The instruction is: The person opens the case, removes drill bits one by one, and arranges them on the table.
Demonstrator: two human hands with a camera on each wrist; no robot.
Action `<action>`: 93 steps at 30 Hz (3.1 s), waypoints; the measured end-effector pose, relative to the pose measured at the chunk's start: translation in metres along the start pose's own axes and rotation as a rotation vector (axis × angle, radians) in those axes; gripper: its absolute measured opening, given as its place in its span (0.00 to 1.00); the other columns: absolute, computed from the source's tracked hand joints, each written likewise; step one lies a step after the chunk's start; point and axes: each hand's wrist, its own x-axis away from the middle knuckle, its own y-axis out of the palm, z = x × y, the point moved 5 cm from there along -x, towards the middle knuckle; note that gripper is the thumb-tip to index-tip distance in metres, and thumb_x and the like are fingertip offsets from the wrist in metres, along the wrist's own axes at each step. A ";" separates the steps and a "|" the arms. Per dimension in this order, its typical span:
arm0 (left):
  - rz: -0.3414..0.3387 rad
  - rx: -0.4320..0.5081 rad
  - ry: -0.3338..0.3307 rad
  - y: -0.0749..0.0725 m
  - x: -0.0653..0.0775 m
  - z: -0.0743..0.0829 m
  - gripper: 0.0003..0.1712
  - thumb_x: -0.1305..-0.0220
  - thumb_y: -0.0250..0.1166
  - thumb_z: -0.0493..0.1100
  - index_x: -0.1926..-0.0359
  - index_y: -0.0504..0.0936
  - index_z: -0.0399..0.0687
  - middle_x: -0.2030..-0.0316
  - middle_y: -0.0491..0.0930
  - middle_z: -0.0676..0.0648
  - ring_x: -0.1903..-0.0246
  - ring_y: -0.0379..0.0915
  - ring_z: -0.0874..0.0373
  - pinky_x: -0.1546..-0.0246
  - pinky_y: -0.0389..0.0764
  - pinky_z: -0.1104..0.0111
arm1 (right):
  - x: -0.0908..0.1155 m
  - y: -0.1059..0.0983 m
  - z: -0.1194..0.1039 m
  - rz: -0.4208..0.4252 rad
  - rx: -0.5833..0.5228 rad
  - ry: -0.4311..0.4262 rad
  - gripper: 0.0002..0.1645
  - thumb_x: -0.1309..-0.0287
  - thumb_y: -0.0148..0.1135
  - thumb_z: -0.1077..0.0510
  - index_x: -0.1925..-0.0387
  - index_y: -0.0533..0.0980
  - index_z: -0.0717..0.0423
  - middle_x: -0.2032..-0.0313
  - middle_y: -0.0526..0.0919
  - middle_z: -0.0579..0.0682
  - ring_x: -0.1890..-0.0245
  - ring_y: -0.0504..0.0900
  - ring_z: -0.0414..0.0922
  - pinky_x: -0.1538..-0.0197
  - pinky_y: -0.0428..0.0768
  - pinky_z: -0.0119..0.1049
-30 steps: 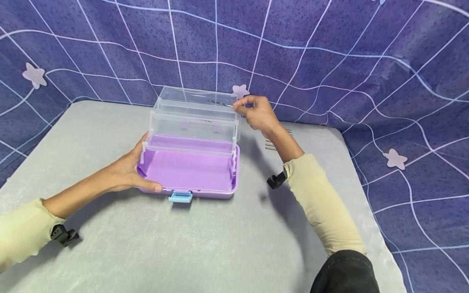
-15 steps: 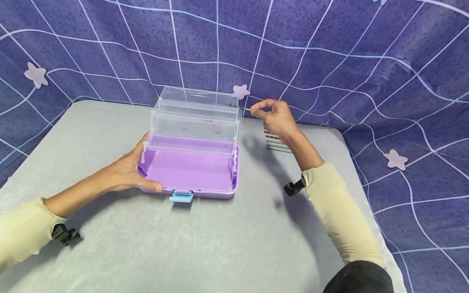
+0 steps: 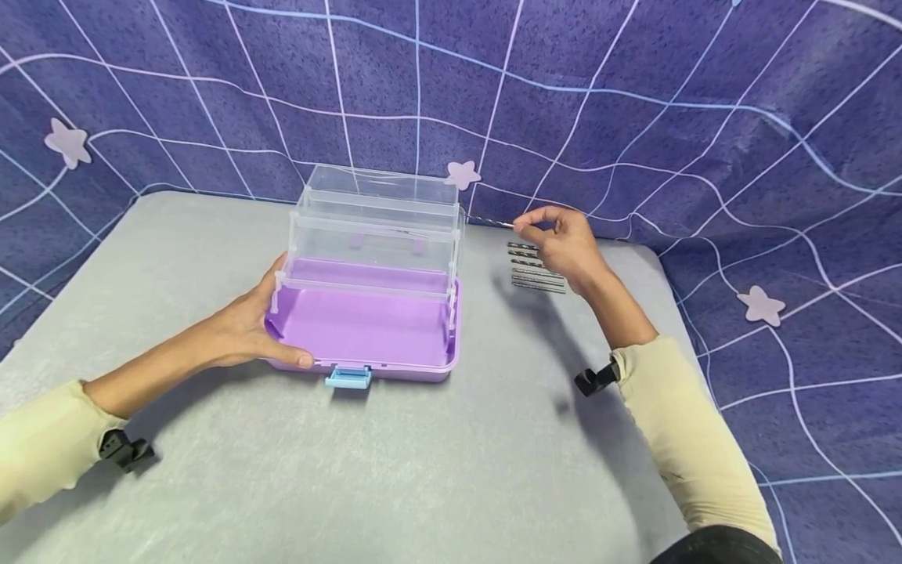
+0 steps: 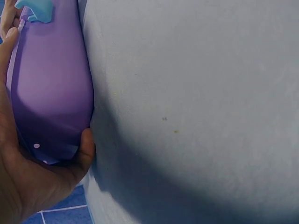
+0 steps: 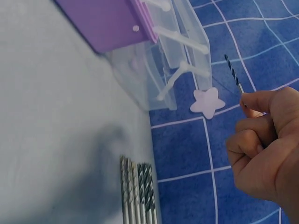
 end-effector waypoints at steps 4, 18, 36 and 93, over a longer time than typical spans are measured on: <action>0.000 -0.002 0.002 0.000 0.000 0.000 0.96 0.62 0.99 0.49 0.09 0.34 0.80 0.20 0.72 0.46 0.33 0.81 0.41 0.22 0.71 0.35 | 0.006 -0.009 0.008 0.001 -0.018 0.019 0.02 0.24 0.71 0.61 0.55 0.87 0.51 0.86 0.67 0.34 0.89 0.58 0.31 0.84 0.56 0.27; 0.007 -0.038 -0.015 -0.001 0.003 0.000 0.98 0.61 0.98 0.52 0.08 0.30 0.75 0.17 0.69 0.44 0.29 0.79 0.40 0.20 0.66 0.31 | 0.027 -0.037 0.048 0.016 0.011 0.070 0.02 0.22 0.69 0.59 0.53 0.85 0.52 0.90 0.60 0.32 0.88 0.56 0.30 0.79 0.49 0.35; 0.000 -0.010 -0.004 0.000 0.001 0.001 0.98 0.62 0.99 0.50 0.08 0.32 0.75 0.19 0.71 0.44 0.32 0.82 0.39 0.21 0.68 0.31 | 0.040 -0.057 0.101 0.023 0.088 0.161 0.03 0.22 0.69 0.57 0.53 0.86 0.45 0.88 0.64 0.30 0.88 0.59 0.30 0.83 0.60 0.27; -0.002 0.020 0.018 0.000 0.000 0.002 0.96 0.63 0.99 0.48 0.10 0.36 0.86 0.22 0.74 0.46 0.34 0.83 0.41 0.23 0.72 0.34 | 0.028 -0.061 0.140 0.001 0.095 0.260 0.09 0.23 0.73 0.54 0.47 0.85 0.50 0.86 0.73 0.32 0.90 0.57 0.30 0.85 0.59 0.28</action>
